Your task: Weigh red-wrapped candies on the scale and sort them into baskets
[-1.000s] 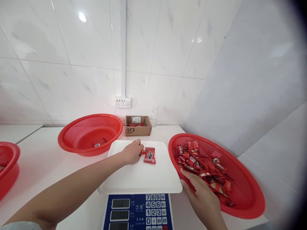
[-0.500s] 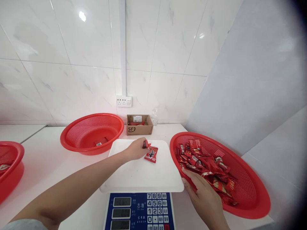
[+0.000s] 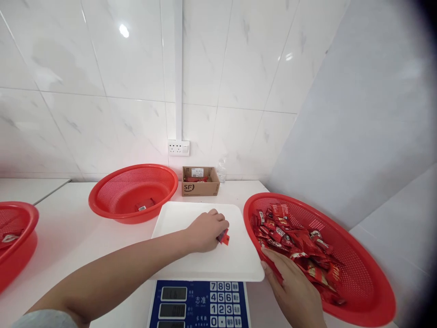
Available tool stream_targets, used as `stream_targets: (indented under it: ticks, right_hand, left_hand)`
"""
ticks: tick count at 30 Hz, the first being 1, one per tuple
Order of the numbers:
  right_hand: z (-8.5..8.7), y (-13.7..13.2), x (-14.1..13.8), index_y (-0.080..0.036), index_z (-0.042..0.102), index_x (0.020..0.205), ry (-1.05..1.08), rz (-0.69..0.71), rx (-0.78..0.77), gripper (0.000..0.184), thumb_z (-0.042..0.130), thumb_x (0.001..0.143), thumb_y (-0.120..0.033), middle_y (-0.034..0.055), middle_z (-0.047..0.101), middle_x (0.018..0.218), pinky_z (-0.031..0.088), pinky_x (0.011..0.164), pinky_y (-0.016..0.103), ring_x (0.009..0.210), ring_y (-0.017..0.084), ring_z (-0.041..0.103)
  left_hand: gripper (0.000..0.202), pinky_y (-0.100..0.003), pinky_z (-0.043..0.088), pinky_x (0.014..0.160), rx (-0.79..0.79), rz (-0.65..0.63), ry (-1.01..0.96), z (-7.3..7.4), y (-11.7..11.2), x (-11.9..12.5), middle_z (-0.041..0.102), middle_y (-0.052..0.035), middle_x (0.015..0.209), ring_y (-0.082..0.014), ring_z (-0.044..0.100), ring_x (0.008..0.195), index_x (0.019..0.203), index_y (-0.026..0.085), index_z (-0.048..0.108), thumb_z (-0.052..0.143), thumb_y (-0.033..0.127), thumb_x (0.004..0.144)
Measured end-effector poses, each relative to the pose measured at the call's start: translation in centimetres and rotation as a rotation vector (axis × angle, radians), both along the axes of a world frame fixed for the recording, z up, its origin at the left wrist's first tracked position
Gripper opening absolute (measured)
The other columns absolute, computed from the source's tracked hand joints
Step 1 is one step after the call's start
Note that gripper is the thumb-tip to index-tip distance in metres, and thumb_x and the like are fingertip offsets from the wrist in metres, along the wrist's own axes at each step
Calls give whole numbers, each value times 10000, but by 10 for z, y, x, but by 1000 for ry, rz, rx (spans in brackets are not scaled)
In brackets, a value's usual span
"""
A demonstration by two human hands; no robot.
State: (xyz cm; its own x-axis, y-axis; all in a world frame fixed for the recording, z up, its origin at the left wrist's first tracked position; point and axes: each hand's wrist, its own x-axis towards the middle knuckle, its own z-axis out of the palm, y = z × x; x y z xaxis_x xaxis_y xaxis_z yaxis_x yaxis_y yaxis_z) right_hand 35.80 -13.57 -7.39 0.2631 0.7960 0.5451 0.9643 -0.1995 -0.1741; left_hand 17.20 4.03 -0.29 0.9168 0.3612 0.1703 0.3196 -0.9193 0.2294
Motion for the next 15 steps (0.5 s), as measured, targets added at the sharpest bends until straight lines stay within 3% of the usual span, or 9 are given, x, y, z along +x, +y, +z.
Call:
stream_targets:
  ticks: [8,12,15]
  right_hand:
    - [-5,1,4,-277,671,1038,6,-16,-7,402,381,877,-503,17,712,1056,573,687,295,936,210,673]
    - [-10,1,9,-306,659,1071,45,-24,-53,386,412,863,-515,-3,694,1106,573,664,280,976,205,661]
    - [-11,0,12,-321,646,1101,71,-21,-100,377,432,857,-514,-13,681,1138,570,640,260,1005,198,651]
  left_hand:
    - [210,-261,376,582,-2,513,-250,38,57,-74,527,-11,743,-187,498,796,639,208,382,479,23,664]
    - [115,-249,325,472,-62,770,-270,46,84,-114,485,22,637,-146,490,613,701,191,464,497,109,775]
    - [99,-247,440,520,-142,887,-240,45,98,-139,571,5,759,-121,543,623,891,147,561,539,240,866]
